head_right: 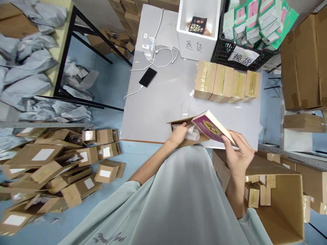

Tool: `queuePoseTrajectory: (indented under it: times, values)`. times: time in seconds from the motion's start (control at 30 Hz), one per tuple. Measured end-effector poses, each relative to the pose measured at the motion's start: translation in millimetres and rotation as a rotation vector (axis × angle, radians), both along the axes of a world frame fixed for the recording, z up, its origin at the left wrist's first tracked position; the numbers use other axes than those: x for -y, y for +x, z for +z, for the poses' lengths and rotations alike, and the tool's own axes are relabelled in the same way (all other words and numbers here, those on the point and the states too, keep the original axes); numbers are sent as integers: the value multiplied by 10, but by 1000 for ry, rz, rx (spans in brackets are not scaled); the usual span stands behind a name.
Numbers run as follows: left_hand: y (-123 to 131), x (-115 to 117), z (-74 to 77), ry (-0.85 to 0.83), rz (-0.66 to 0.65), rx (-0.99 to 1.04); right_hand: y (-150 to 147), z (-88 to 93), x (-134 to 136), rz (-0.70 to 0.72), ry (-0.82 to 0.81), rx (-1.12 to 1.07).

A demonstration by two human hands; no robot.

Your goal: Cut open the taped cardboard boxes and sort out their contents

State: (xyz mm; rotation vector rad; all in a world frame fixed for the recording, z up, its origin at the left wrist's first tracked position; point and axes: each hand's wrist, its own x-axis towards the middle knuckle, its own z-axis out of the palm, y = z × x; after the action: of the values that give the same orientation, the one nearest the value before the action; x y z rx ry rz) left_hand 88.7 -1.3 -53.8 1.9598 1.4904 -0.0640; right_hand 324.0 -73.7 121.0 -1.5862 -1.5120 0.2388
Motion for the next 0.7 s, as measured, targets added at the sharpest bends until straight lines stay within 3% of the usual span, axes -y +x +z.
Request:
queuePoseTrajectory:
  times: [0.17, 0.27, 0.33, 0.47, 0.53, 0.6, 0.7]
  values:
    - [162, -191, -61, -55, -35, 4, 97, 145, 21, -205, 178, -176]
    - [30, -139, 53, -14, 22, 244, 84, 115, -48, -287, 199, -371]
    - [-77, -29, 185, -69, 120, 597, 37, 67, -126, -291, 182, -552]
    - [-135, 182, 457, -456, 331, 1287, -137, -86, -312, -205, 51, -930]
    - [-106, 181, 563, -476, 547, 1442, -234, -197, -392, -169, -36, -1067]
    - [-113, 77, 656, -388, 766, 1511, -313, -326, -450, -140, -118, -1149]
    - [-274, -197, 806, -269, 929, 1557, -405, -520, -470, 1, -286, -1176]
